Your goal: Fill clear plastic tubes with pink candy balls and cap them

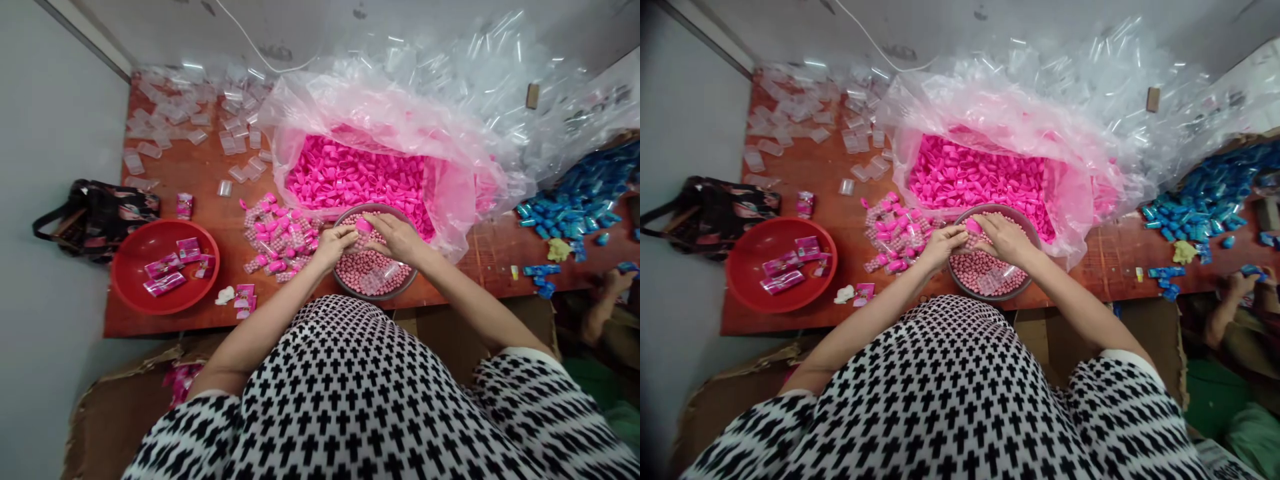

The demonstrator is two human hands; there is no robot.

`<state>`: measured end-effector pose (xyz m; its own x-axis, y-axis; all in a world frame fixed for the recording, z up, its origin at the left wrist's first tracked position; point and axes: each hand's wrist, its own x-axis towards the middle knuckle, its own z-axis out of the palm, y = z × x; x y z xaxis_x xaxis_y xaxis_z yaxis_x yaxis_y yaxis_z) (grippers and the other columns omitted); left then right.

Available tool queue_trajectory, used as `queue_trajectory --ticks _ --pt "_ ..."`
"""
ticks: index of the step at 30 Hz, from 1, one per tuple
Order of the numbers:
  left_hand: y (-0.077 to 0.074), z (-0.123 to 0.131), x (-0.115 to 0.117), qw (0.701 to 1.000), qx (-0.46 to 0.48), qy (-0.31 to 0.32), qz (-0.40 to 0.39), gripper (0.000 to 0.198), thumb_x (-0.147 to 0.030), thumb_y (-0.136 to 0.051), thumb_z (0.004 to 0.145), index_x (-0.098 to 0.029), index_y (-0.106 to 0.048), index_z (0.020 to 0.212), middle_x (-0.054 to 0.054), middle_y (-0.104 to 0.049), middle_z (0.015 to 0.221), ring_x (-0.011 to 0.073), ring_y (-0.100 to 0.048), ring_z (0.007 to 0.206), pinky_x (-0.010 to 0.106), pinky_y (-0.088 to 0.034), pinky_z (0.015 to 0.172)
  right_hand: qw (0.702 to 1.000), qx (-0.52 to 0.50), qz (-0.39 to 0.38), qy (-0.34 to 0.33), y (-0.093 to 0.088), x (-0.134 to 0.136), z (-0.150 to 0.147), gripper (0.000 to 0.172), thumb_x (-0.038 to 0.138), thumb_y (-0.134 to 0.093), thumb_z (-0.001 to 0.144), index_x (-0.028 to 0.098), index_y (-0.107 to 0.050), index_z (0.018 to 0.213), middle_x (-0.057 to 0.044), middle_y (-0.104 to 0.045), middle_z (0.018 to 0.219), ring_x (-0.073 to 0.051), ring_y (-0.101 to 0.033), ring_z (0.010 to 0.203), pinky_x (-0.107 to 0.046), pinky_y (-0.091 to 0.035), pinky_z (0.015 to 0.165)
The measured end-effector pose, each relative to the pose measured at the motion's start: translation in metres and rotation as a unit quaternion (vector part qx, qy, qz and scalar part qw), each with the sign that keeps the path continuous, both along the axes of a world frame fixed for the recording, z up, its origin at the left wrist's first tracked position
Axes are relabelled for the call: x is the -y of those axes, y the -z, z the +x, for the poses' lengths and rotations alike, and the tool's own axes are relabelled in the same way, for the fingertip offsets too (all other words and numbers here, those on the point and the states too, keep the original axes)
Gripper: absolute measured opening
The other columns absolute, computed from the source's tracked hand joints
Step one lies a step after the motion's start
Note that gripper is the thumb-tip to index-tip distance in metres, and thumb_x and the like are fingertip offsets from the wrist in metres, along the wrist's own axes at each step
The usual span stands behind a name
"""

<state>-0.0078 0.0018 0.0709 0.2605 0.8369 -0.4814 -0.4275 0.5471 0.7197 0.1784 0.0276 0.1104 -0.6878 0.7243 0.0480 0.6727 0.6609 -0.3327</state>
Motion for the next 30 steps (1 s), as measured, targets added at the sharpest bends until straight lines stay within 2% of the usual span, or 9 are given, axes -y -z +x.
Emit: queue_trajectory --ticks 4,7,12,16,20,23,26,28,30 --pt "0.003 0.007 0.002 1.0 0.022 -0.016 -0.011 0.038 -0.036 -0.084 0.05 -0.014 -0.068 0.077 -0.002 -0.065 0.065 0.0077 -0.057 0.058 0.02 -0.047 0.059 0.998 -0.005 -0.005 0.058 0.019 0.019 -0.011 0.085 0.053 -0.062 0.077 0.006 -0.028 0.14 -0.024 -0.048 0.129 -0.036 -0.047 0.12 -0.053 -0.041 0.099" --pt "0.01 0.013 0.003 0.999 0.024 -0.021 0.022 0.034 -0.034 -0.082 0.053 -0.013 -0.068 0.076 -0.001 -0.066 0.068 0.0079 -0.056 0.06 0.021 -0.046 0.063 0.994 -0.026 -0.01 0.103 0.028 0.024 -0.017 0.076 0.047 -0.061 0.078 0.009 -0.032 0.137 -0.022 -0.049 0.126 -0.036 -0.046 0.118 -0.054 -0.04 0.099" --pt "0.02 0.018 0.005 0.995 -0.023 -0.026 0.092 0.03 -0.034 -0.076 0.061 -0.013 -0.068 0.081 0.001 -0.068 0.075 0.0115 -0.058 0.068 0.025 -0.045 0.069 0.984 -0.076 0.007 0.16 0.045 0.025 -0.022 0.056 0.033 -0.059 0.075 0.013 -0.042 0.124 -0.017 -0.056 0.107 -0.033 -0.051 0.103 -0.049 -0.044 0.089" --pt "0.022 0.019 0.007 0.993 -0.03 -0.041 0.109 0.029 -0.033 -0.075 0.062 -0.014 -0.07 0.083 0.003 -0.07 0.081 0.0139 -0.06 0.073 0.026 -0.046 0.073 0.978 -0.092 0.037 0.184 0.054 0.027 -0.029 0.05 0.027 -0.059 0.071 0.016 -0.045 0.118 -0.014 -0.057 0.102 -0.03 -0.054 0.096 -0.045 -0.047 0.083" --pt "0.024 0.016 0.008 0.991 -0.027 -0.061 0.116 0.028 -0.034 -0.074 0.063 -0.015 -0.07 0.083 0.004 -0.071 0.084 0.015 -0.061 0.078 0.028 -0.046 0.077 0.978 -0.082 0.03 0.188 0.055 0.026 -0.031 0.049 0.026 -0.059 0.071 0.016 -0.047 0.117 -0.014 -0.059 0.103 -0.03 -0.055 0.097 -0.045 -0.047 0.084" --pt "0.027 0.014 0.008 0.99 -0.031 -0.09 0.101 0.03 -0.033 -0.076 0.061 -0.015 -0.069 0.084 0.002 -0.07 0.082 0.0132 -0.061 0.076 0.026 -0.047 0.076 0.983 -0.086 0.005 0.161 0.053 0.021 -0.029 0.057 0.034 -0.061 0.076 0.013 -0.043 0.125 -0.017 -0.057 0.116 -0.031 -0.054 0.108 -0.046 -0.045 0.092" --pt "0.026 0.015 0.007 0.992 -0.03 -0.112 0.058 0.035 -0.033 -0.079 0.059 -0.015 -0.067 0.086 0.0 -0.069 0.076 0.0107 -0.06 0.067 0.025 -0.048 0.071 0.989 -0.095 -0.043 0.107 0.047 0.017 -0.026 0.077 0.047 -0.062 0.077 0.012 -0.029 0.139 -0.02 -0.046 0.135 -0.032 -0.045 0.124 -0.048 -0.038 0.103" --pt "0.024 0.017 0.006 0.992 -0.026 -0.115 0.052 0.037 -0.033 -0.079 0.058 -0.015 -0.067 0.088 0.0 -0.069 0.075 0.0101 -0.06 0.066 0.024 -0.049 0.07 0.988 -0.098 -0.066 0.098 0.042 0.016 -0.023 0.089 0.054 -0.063 0.076 0.012 -0.022 0.143 -0.02 -0.041 0.141 -0.032 -0.041 0.129 -0.049 -0.035 0.106" --pt "0.023 0.015 0.006 0.992 -0.022 -0.108 0.062 0.04 -0.035 -0.079 0.058 -0.016 -0.066 0.09 0.0 -0.069 0.077 0.0104 -0.061 0.067 0.024 -0.049 0.07 0.986 -0.105 -0.076 0.106 0.037 0.015 -0.017 0.094 0.058 -0.063 0.074 0.013 -0.021 0.144 -0.02 -0.041 0.141 -0.032 -0.041 0.129 -0.049 -0.035 0.106"
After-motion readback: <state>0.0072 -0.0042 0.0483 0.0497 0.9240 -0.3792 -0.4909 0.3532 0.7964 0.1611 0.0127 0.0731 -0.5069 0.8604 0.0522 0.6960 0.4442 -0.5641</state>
